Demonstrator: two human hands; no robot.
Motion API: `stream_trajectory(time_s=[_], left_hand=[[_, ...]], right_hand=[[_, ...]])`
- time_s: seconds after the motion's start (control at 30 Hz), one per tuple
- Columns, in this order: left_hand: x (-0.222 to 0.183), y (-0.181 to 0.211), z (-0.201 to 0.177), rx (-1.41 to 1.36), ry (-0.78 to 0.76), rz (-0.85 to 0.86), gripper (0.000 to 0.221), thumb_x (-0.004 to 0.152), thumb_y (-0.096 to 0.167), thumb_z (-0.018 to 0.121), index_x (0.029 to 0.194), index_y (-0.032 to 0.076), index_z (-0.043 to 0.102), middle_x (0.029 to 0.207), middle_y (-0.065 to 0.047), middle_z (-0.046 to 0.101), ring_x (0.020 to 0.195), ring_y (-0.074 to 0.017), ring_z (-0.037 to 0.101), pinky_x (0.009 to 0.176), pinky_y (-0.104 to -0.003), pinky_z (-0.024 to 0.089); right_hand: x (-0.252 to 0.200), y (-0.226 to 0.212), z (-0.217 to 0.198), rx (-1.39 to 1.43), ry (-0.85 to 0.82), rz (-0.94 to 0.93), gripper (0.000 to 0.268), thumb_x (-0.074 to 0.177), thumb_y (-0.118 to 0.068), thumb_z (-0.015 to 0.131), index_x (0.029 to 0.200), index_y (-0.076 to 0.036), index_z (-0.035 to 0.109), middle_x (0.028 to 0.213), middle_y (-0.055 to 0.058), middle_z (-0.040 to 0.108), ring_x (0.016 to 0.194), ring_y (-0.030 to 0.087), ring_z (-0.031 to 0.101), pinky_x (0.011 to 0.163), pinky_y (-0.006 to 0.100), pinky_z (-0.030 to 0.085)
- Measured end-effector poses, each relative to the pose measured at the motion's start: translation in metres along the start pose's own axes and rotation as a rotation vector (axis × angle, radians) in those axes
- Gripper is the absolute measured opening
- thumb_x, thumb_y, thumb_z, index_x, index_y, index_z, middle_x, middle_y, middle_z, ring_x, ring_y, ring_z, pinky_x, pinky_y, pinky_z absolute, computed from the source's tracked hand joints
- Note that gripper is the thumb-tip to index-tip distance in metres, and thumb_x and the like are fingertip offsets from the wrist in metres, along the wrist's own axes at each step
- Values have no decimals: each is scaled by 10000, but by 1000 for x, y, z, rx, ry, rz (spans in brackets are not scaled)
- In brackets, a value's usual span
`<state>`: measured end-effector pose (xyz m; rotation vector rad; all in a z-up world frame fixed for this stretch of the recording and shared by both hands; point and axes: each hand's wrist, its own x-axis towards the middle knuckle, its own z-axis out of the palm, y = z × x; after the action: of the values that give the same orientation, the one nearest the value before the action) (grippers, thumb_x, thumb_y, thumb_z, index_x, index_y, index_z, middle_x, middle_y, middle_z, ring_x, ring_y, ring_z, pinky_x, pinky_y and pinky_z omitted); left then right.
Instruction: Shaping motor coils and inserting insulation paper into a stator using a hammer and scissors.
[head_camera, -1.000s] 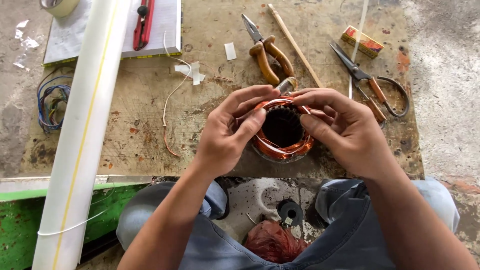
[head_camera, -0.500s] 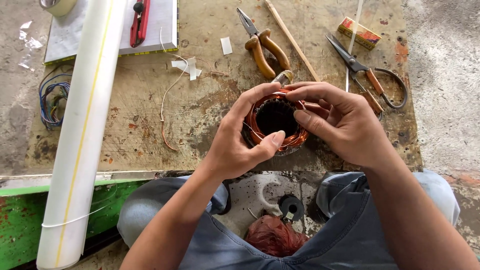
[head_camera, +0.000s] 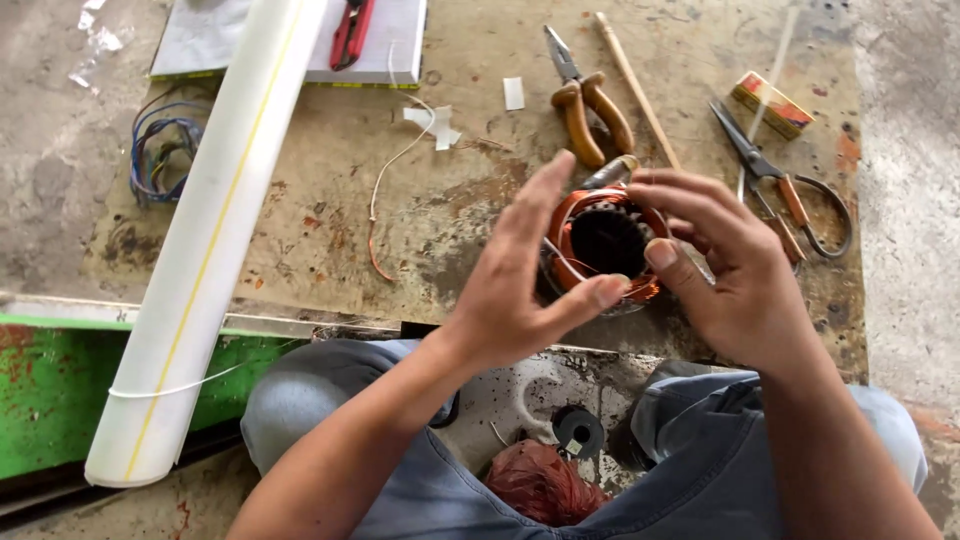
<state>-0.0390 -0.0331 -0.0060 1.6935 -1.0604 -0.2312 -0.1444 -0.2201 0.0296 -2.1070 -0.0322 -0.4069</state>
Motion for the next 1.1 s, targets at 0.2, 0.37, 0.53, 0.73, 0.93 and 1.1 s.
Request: stream_trajectory(time_s=[0.2, 0.37, 0.53, 0.73, 0.93, 1.1], left_hand=[[-4, 6, -1, 58, -76, -93, 947, 962, 592, 467, 1605, 45, 39, 1713, -209, 163, 1586, -373, 247, 1259, -577, 258], [-1, 3, -4, -215, -16, -125, 814, 997, 595, 407, 1610, 201, 45, 1734, -175, 196, 1585, -366, 281, 1226, -658, 292], [8, -2, -10, -473, -33, -122, 566, 1079, 382, 364, 1564, 95, 309, 1610, -195, 429, 1492, -311, 441, 1230, -466, 386], [12, 3, -6, -480, -82, -145, 667, 1007, 424, 432, 1560, 76, 295, 1589, -208, 437, 1410, -319, 513, 1150, -473, 470], [12, 20, -8, -260, -73, -177, 831, 887, 483, 592, 1547, 91, 275, 1540, -180, 484, 1330, -296, 600, 1083, -421, 535], [10, 19, -7, -261, -44, -202, 862, 853, 460, 622, 1536, 53, 288, 1538, -177, 484, 1379, -271, 549, 1147, -393, 459]], right_hand=[[-1, 6, 1, -77, -40, -43, 429, 1022, -138, 529, 1409, 48, 514, 1461, 271, 520, 1324, 401, 594, 1054, 463, 603], [-17, 37, -15, -304, 93, -409, 285, 886, -314, 758, 1093, -120, 722, 1373, 171, 465, 1324, 312, 486, 1157, 451, 493], [-18, 15, -14, -487, 9, -517, 218, 842, -320, 827, 965, -161, 740, 1146, 102, 659, 1137, 285, 550, 1012, 457, 466], [4, 18, -15, -415, 50, -378, 121, 993, -98, 703, 1097, -37, 708, 1143, 152, 701, 1075, 270, 667, 959, 421, 563], [46, -6, -20, -407, -124, -172, 221, 912, -85, 787, 1126, -44, 752, 1110, 125, 734, 898, 218, 727, 809, 336, 628], [60, -10, -26, -439, -236, -163, 148, 934, -138, 758, 1065, -71, 773, 1054, 92, 781, 830, 187, 773, 792, 311, 658]])
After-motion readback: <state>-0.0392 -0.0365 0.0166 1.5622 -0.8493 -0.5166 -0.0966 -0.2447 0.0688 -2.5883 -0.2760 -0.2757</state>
